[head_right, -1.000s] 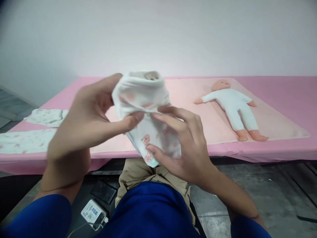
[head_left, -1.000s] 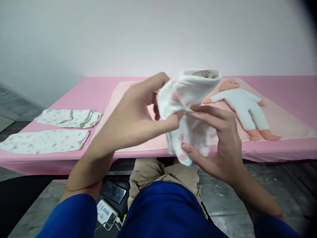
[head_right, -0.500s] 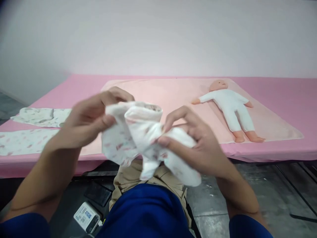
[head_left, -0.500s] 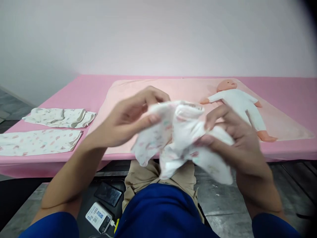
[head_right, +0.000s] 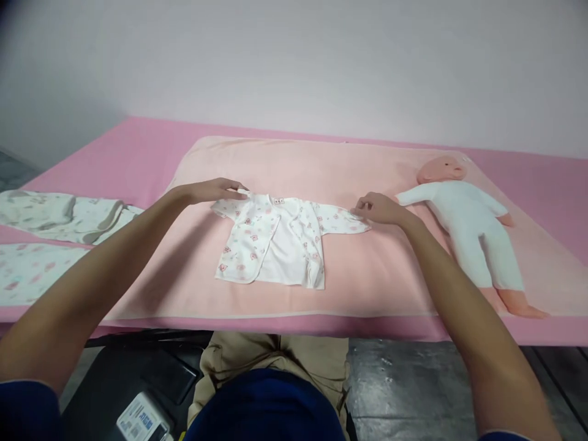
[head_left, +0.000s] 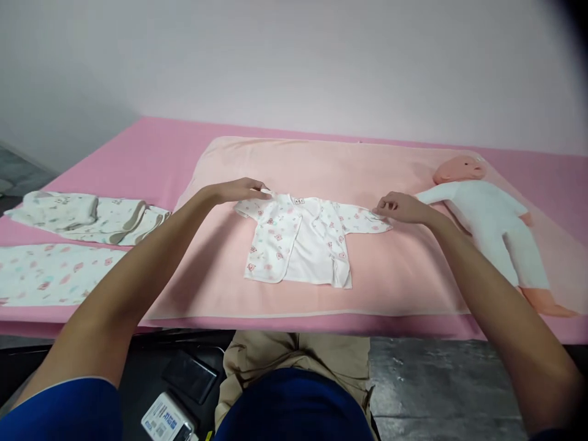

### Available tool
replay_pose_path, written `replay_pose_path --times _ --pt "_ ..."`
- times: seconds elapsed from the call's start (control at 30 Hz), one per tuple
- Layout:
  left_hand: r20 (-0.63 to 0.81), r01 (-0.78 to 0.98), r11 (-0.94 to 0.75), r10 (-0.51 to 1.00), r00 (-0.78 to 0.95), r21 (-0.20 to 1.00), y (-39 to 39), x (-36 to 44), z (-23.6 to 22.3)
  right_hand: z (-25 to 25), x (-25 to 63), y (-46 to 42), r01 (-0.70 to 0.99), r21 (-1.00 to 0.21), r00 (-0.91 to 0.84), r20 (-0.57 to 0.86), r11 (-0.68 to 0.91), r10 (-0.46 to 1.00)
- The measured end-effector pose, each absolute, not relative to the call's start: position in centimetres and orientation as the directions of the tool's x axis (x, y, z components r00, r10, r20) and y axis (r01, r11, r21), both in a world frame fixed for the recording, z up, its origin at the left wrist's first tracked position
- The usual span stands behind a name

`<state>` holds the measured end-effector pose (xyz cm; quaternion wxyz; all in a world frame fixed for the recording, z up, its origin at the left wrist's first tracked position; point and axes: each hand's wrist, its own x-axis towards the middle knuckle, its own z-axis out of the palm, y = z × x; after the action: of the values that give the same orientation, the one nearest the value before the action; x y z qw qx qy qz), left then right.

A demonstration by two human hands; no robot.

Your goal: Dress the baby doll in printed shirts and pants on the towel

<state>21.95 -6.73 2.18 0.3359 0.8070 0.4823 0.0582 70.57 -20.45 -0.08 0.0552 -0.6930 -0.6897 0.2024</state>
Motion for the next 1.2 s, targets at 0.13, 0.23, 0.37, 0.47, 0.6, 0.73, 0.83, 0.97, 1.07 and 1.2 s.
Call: replay_pose_path --times 0.13,0.23,0.37,0.47,0.6,0.73,0.83,0.97,1.07,1.2 --pt "-0.248 0.617 -0.246 0.758 0.603 0.748 -5.9 20.4 -0.5 -2.6 71.5 -22.0 0.889 -0.457 -0.043 -0.147 -0.029 0.988" --pt "-0.140 0.638 -0.325 0.812 0.567 0.698 -4.3 20.9 -0.8 -3.2 72.1 -21.6 0.859 -0.504 0.035 -0.110 -0.086 0.993" --pt "-0.093 0.784 -0.360 0.881 0.464 0.506 -1.6 21.4 -0.2 -4.2 74.4 -19.2 0.788 -0.591 0.299 0.126 -0.171 0.946" --pt "-0.230 0.811 -0.313 0.853 0.469 0.494 -0.3 20.5 0.1 -4.9 76.1 -18.0 0.750 -0.611 0.414 0.137 -0.252 0.900" --pt "-0.202 0.800 -0.244 0.890 0.410 0.547 0.6 18.6 0.2 -5.3 77.2 -17.8 0.779 -0.560 0.422 0.132 -0.284 0.897" --pt "-0.061 0.790 -0.192 0.959 0.277 0.582 1.4 17.2 0.7 -4.8 77.2 -17.0 0.811 -0.532 0.394 0.189 -0.243 0.899" --pt "0.031 0.747 -0.156 0.984 0.178 0.646 2.3 16.5 0.4 -4.3 76.3 -15.5 0.823 -0.520 0.377 0.201 -0.228 0.904" --pt "0.053 0.774 -0.095 0.995 0.080 0.626 3.4 16.6 -1.5 -4.6 74.3 -13.3 0.863 -0.431 0.376 0.201 -0.263 0.905" --pt "0.097 0.840 -0.071 0.995 0.022 0.537 3.2 17.2 -3.1 -4.9 71.9 -13.2 0.899 -0.355 0.352 0.241 -0.255 0.905" --pt "0.290 0.838 -0.240 0.951 0.102 0.490 0.9 20.5 -3.6 -3.9 66.3 -17.2 0.950 -0.313 0.142 0.368 -0.021 0.919"
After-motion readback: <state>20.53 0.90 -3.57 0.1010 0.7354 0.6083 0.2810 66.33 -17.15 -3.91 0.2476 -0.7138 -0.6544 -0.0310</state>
